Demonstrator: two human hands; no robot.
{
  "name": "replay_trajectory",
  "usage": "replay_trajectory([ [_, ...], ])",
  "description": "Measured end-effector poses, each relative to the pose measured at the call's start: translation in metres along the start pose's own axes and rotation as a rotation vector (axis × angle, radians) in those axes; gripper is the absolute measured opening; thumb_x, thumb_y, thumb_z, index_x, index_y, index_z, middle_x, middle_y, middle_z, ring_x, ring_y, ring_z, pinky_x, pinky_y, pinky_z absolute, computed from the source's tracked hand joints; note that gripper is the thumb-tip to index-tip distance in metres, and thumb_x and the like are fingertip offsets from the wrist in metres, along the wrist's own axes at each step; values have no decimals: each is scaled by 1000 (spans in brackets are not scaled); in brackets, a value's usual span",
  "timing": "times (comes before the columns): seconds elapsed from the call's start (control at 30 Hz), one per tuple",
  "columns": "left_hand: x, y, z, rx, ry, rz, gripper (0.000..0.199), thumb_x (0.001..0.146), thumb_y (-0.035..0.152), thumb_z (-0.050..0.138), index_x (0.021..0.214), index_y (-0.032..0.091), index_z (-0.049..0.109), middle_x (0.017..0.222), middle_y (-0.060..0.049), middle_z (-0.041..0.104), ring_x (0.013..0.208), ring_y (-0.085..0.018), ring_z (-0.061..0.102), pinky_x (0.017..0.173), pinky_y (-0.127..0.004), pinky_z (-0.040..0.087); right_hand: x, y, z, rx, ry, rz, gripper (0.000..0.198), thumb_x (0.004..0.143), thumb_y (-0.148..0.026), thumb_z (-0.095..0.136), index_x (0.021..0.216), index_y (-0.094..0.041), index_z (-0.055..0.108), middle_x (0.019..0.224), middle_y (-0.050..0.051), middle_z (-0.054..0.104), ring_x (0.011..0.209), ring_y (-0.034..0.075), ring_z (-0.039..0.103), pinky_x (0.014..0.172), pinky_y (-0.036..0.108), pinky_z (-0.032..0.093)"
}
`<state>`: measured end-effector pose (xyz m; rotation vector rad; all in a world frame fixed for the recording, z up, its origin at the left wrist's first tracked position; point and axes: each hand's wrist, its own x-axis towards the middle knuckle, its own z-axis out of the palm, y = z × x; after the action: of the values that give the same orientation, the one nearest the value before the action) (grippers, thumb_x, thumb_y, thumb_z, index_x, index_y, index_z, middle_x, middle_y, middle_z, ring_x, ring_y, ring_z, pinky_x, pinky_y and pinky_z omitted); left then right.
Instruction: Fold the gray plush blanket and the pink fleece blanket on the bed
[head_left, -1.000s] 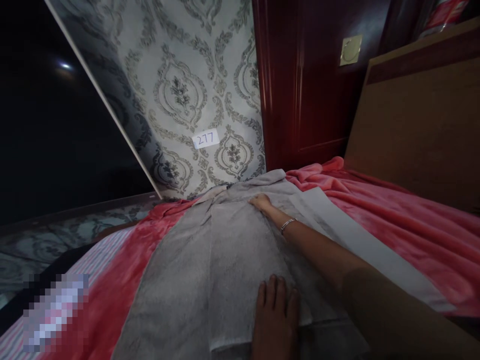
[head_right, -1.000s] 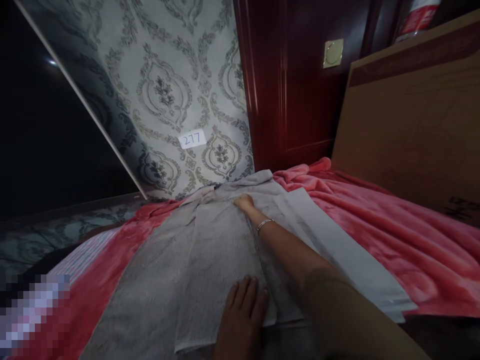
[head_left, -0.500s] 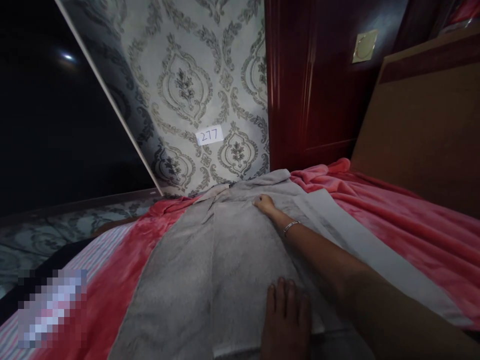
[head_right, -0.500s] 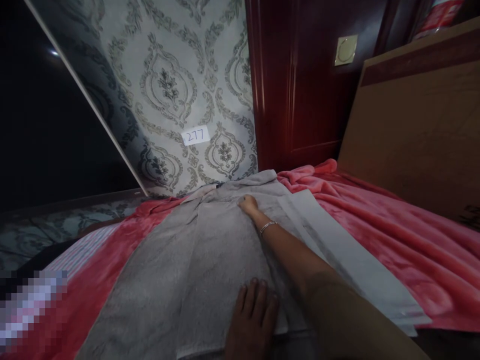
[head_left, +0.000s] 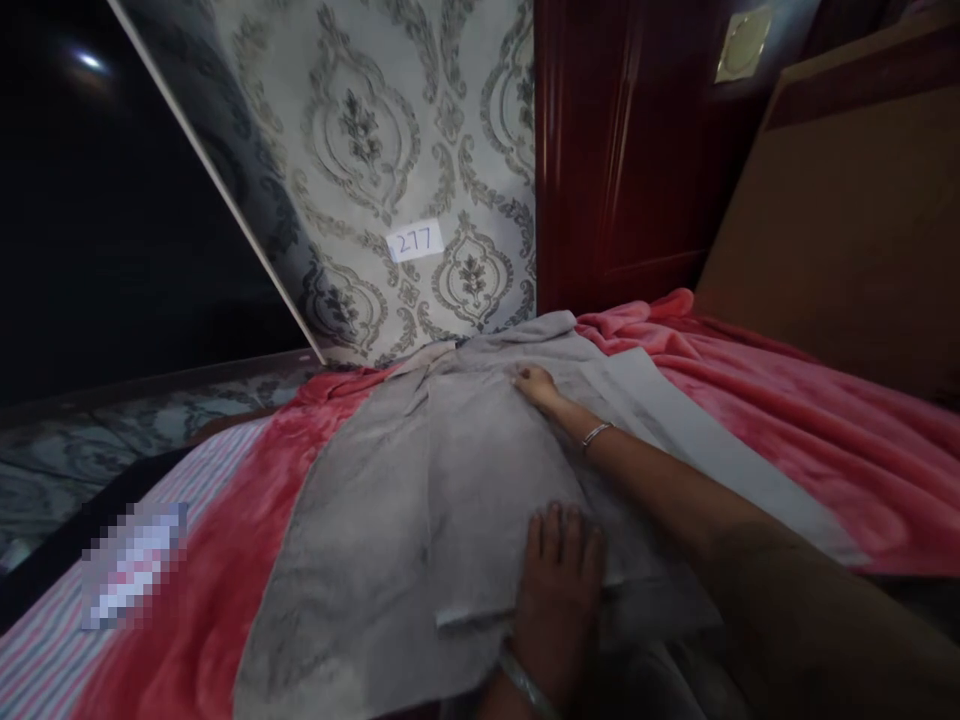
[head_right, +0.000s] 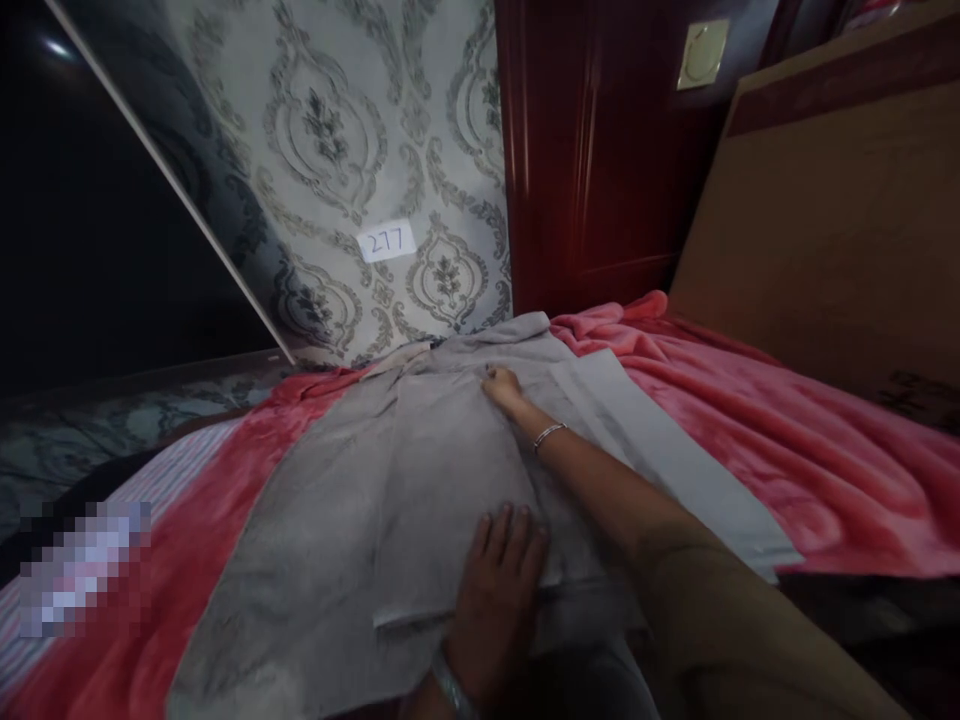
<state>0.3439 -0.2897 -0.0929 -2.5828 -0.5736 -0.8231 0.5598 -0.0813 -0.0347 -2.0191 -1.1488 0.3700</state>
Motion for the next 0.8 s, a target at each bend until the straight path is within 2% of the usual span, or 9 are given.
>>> replay_trajectory([
  [0.13,7,-3,-7,-95,-121,-9,40,92,17,50,131,18,60,137,-9,63,130,-30,56,108,-49,49,-24,6,-10,-30,-50,-14,50,83,-26,67,131,-16,60,125,10,67,112,22,63,95,29,48],
  [0.27,12,0,-17,-173,-267,-36,46,90,11,51,136,16,56,143,-13,58,137,-32,49,113,-52,43,-42,3,-17,-51,-83,-65,67,79,-16,67,144,-18,49,134,10,62,119,22,60,101,31,46],
  [0.37,13,-6,-38,-319,-350,-19,47,91,18,55,138,20,54,148,-12,53,141,-30,44,116,-53,40,-54,0,-23,-67,-95,-92,64,83,-14,61,145,-16,48,135,11,62,121,23,59,103,32,45],
  [0.47,12,-28,-62,-422,-360,-37,40,95,22,50,134,25,57,147,-7,55,141,-23,44,120,-51,35,-68,1,-26,-96,-107,-113,66,84,-21,63,148,-14,45,133,14,63,119,26,61,101,34,46],
  [0.53,9,-49,-70,-360,-311,-150,39,98,22,42,134,25,58,146,-7,56,141,-22,45,121,-53,32,-77,4,-25,-165,-111,-147,68,86,-24,63,150,-15,41,135,13,62,120,26,60,100,33,47],
  [0.6,3,-69,-71,-247,-308,-281,41,98,24,42,137,24,56,148,-10,53,143,-26,41,120,-59,29,-86,6,-22,-241,-111,-173,64,89,-22,60,150,-16,42,136,13,61,122,25,59,100,32,46],
  [0.7,-9,-84,-61,-141,-444,-383,49,95,30,49,143,23,51,156,-12,43,147,-33,34,117,-65,28,-95,8,-19,-287,-105,-169,57,92,-15,51,148,-16,45,135,15,60,122,25,59,100,32,46],
  [0.8,-18,-84,-52,-117,-526,-388,53,96,32,47,149,25,44,161,-9,35,150,-32,27,117,-65,27,-99,2,-20,-328,-95,-153,55,92,-9,43,146,-15,48,133,17,61,119,25,60,98,34,48],
])
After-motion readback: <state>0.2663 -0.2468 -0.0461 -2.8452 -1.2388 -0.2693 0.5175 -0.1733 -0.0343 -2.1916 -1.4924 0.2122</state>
